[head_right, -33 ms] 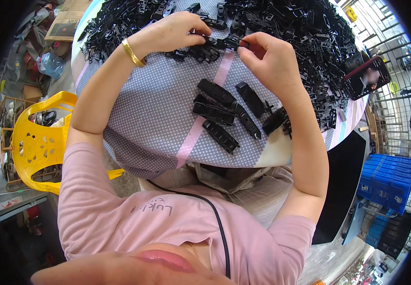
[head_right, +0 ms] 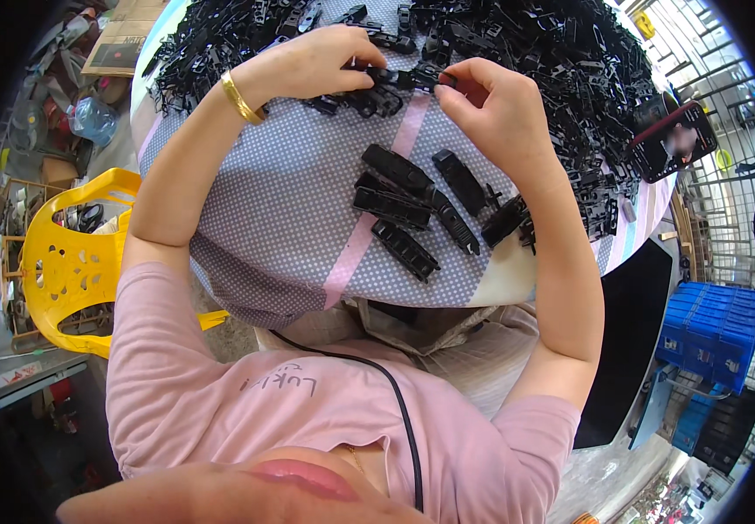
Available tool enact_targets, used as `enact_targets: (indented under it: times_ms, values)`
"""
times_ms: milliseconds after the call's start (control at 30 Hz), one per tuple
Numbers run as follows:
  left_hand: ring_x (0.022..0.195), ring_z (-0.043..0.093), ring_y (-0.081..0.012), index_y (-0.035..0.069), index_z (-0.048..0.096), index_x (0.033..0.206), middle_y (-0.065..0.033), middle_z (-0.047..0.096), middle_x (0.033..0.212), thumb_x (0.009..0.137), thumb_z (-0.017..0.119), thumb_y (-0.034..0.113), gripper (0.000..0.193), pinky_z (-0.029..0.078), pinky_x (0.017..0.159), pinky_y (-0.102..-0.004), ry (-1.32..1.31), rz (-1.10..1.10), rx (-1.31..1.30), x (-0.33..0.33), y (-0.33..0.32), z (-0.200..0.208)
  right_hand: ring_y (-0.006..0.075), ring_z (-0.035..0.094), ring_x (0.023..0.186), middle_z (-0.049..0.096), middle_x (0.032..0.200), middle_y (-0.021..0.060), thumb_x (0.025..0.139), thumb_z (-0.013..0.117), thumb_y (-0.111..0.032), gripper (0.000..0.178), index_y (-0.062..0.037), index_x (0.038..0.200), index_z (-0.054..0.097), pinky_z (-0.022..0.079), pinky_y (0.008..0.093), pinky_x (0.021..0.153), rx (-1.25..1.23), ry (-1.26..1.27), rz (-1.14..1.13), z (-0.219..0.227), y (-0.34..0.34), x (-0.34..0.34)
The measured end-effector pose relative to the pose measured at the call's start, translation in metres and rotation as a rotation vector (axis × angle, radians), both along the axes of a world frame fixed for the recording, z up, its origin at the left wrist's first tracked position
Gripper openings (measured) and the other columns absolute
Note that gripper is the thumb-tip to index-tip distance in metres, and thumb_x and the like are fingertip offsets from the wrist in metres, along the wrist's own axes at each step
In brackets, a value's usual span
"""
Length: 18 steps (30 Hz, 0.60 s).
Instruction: Assembling or inspecting small black plastic components at a workbench.
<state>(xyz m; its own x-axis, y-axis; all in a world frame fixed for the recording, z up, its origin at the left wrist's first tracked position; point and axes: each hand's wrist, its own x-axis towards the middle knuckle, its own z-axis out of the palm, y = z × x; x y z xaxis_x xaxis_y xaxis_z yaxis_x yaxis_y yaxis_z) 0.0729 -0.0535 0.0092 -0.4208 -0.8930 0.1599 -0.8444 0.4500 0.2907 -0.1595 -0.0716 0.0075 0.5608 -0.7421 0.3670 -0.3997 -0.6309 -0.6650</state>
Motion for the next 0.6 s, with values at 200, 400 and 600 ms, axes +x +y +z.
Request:
enact_targets:
  times_ms: [200, 400, 600]
  values:
    - [0.084, 0.056, -0.0235, 0.000, 0.058, 0.095, -0.0130, 0.058, 0.089, 0.076, 0.056, 0.012, 0.022, 0.046, 0.077, -0.0324, -0.015, 0.008, 0.037, -0.004, 0.007, -0.002, 0.0058, 0.057, 0.066, 0.062, 0.072, 0.0008, 0.077, 0.068, -0.014, 0.019, -0.0003, 0.090, 0.064, 0.046, 0.0182, 0.062, 0.109, -0.164, 0.020, -0.001, -0.003, -0.001]
    - [0.083, 0.060, -0.0258, 0.000, 0.058, 0.102, -0.0139, 0.061, 0.093, 0.081, 0.056, 0.007, 0.022, 0.048, 0.076, -0.0301, 0.314, 0.065, -0.180, -0.023, 0.019, 0.015, 0.0044, 0.052, 0.059, 0.061, 0.068, 0.0002, 0.076, 0.069, -0.015, 0.019, 0.0000, 0.088, 0.065, 0.042, 0.0166, 0.054, 0.256, -0.369, -0.041, 0.003, 0.004, 0.001]
    - [0.083, 0.054, -0.0330, 0.001, 0.060, 0.096, -0.0147, 0.055, 0.086, 0.077, 0.058, 0.003, 0.019, 0.044, 0.073, -0.0347, 0.517, 0.012, -0.357, -0.033, 0.023, 0.010, 0.0044, 0.051, 0.056, 0.060, 0.067, 0.0003, 0.076, 0.069, -0.015, 0.019, -0.0001, 0.088, 0.065, 0.040, 0.0155, 0.051, 0.127, -0.363, -0.139, 0.003, 0.013, 0.009]
